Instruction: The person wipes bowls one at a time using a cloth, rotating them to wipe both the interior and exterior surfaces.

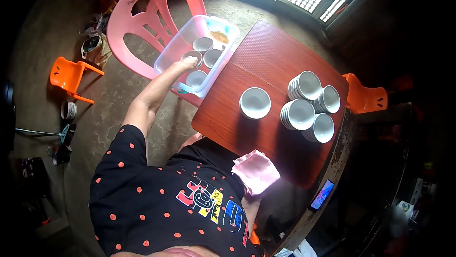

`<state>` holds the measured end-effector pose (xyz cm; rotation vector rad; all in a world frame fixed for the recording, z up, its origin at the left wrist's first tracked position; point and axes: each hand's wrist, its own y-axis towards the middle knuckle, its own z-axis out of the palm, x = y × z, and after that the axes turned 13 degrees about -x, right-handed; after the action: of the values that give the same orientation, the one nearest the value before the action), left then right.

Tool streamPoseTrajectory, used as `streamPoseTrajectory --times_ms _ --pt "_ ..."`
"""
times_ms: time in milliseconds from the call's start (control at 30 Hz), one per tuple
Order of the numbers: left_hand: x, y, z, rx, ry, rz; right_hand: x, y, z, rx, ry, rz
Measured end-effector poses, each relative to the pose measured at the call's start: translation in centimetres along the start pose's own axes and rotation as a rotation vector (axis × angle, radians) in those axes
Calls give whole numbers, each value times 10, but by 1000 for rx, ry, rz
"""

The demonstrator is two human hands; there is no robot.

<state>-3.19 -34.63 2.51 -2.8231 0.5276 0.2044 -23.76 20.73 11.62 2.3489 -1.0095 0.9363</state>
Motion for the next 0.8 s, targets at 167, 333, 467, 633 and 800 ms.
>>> streamPoseTrajectory --times_ms 167,333,467,633,800 --pt "0 -1 -1 -81 -34 -5 5 13 6 43 67 49" --pt "-7 -37 -50 -475 -300 -17 16 31 11 120 467 196" --pt "-50 -134 -112 -708 -1159 109 47 98 31 249 1562 449" --pt "-149 -272 -96 -347 -1248 259 123 121 59 -58 1140 -200" --pt "-173 -317 -49 -81 -1166 467 134 103 63 -177 478 -711"
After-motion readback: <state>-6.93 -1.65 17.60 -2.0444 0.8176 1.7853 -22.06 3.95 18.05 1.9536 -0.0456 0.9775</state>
